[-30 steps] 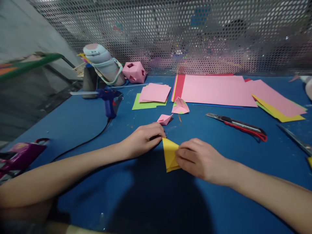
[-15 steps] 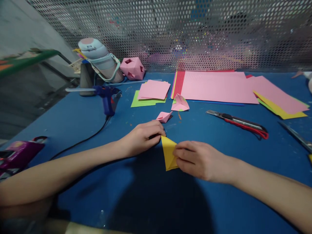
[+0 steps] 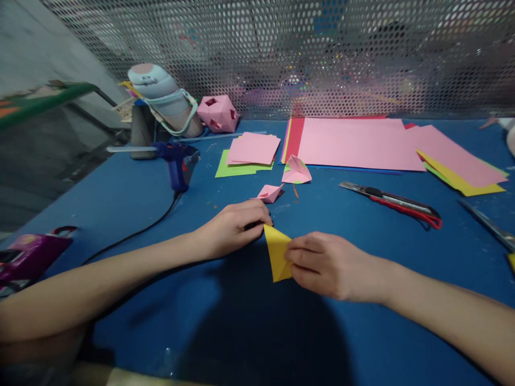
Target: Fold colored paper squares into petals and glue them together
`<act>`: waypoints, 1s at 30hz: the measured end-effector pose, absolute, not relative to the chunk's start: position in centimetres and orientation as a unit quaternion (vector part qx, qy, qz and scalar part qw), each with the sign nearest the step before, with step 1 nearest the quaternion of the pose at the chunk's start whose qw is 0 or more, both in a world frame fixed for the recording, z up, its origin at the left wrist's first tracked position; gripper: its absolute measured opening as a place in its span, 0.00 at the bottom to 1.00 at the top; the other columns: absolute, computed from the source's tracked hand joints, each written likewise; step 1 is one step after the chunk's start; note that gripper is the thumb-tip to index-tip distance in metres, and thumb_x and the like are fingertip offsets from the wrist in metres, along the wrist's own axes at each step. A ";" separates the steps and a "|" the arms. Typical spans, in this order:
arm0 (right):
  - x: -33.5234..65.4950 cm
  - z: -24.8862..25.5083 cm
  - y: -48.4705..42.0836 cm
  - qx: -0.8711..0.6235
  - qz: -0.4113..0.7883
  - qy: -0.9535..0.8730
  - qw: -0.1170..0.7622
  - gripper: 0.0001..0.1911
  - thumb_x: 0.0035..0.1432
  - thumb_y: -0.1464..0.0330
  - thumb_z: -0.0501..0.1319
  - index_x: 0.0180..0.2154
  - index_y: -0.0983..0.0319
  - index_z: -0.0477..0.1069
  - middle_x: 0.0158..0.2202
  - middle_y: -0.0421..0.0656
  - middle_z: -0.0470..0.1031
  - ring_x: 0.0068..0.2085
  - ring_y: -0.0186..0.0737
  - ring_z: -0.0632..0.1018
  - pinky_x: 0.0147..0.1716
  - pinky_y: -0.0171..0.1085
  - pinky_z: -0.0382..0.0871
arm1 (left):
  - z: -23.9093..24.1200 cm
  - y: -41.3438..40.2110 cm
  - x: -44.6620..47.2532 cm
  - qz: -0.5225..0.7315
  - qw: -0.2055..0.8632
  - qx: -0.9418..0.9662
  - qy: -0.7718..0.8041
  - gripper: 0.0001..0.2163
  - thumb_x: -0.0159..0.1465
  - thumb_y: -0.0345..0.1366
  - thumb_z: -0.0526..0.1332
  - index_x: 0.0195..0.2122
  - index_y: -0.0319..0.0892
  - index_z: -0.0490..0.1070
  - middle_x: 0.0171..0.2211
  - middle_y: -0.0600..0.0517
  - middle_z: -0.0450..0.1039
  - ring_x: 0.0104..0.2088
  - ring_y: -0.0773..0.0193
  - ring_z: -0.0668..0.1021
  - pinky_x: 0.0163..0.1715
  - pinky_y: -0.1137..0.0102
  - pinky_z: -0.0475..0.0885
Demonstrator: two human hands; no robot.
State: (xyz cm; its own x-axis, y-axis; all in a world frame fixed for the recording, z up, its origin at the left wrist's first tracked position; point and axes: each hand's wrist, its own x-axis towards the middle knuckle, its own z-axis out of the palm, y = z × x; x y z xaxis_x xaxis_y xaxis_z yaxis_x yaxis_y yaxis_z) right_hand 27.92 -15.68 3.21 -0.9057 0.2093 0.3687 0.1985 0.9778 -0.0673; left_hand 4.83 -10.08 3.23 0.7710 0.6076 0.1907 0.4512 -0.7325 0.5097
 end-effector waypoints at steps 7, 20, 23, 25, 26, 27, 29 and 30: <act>27.8 3.2 -15.6 -0.091 -0.002 -0.982 0.165 0.15 0.64 0.75 0.47 0.39 0.64 0.71 0.42 0.50 0.76 0.47 0.41 0.74 0.44 0.43 0.71 | 3.3 -10.1 4.8 0.172 0.218 0.916 0.291 0.10 0.58 0.23 0.50 0.31 0.39 0.70 0.31 0.49 0.70 0.36 0.65 0.72 0.38 0.71 0.67; 27.8 3.9 -15.5 -0.081 -0.016 -0.987 0.138 0.17 0.64 0.74 0.45 0.38 0.64 0.72 0.43 0.48 0.75 0.47 0.45 0.73 0.41 0.44 0.67 | 3.2 -10.0 4.8 0.172 0.214 0.921 0.277 0.11 0.58 0.22 0.50 0.31 0.39 0.70 0.31 0.49 0.70 0.36 0.64 0.72 0.39 0.71 0.68; 27.9 3.8 -15.7 -0.084 -0.016 -0.988 0.129 0.16 0.64 0.75 0.45 0.39 0.64 0.72 0.44 0.48 0.75 0.47 0.45 0.73 0.42 0.44 0.66 | 3.3 -10.0 4.8 0.171 0.209 0.922 0.277 0.11 0.58 0.22 0.50 0.31 0.38 0.70 0.31 0.49 0.70 0.36 0.64 0.72 0.38 0.71 0.68; 27.9 3.8 -15.8 -0.085 -0.015 -0.988 0.129 0.16 0.64 0.75 0.45 0.39 0.65 0.72 0.44 0.49 0.75 0.46 0.44 0.74 0.42 0.44 0.66 | 3.4 -10.0 4.8 0.168 0.208 0.923 0.277 0.11 0.58 0.22 0.50 0.31 0.38 0.71 0.31 0.48 0.70 0.36 0.64 0.72 0.38 0.71 0.68; 27.9 3.8 -15.9 -0.084 -0.015 -0.987 0.133 0.16 0.64 0.75 0.45 0.39 0.65 0.72 0.44 0.49 0.75 0.45 0.44 0.74 0.42 0.44 0.66 | 3.4 -10.0 4.9 0.166 0.207 0.923 0.278 0.11 0.58 0.22 0.50 0.31 0.38 0.71 0.31 0.49 0.70 0.36 0.64 0.72 0.38 0.71 0.68; 27.9 3.8 -16.0 -0.082 -0.013 -0.987 0.139 0.16 0.64 0.76 0.45 0.39 0.66 0.72 0.43 0.49 0.76 0.45 0.43 0.74 0.42 0.44 0.66 | 3.4 -10.0 4.8 0.164 0.207 0.924 0.278 0.11 0.59 0.22 0.49 0.32 0.38 0.70 0.31 0.49 0.70 0.36 0.65 0.72 0.38 0.71 0.68; 27.9 3.7 -16.0 -0.079 -0.009 -0.985 0.156 0.16 0.64 0.76 0.45 0.40 0.67 0.71 0.42 0.48 0.76 0.45 0.43 0.74 0.43 0.44 0.65 | 3.3 -9.9 4.8 0.163 0.204 0.924 0.278 0.11 0.59 0.23 0.49 0.32 0.38 0.70 0.31 0.49 0.70 0.36 0.65 0.72 0.39 0.71 0.68; 27.9 3.6 -16.0 -0.080 -0.004 -0.983 0.163 0.15 0.64 0.76 0.46 0.40 0.67 0.71 0.42 0.48 0.76 0.45 0.42 0.74 0.43 0.43 0.65 | 3.3 -9.8 4.7 0.162 0.202 0.925 0.279 0.11 0.59 0.23 0.49 0.32 0.38 0.70 0.31 0.49 0.70 0.36 0.65 0.72 0.38 0.72 0.68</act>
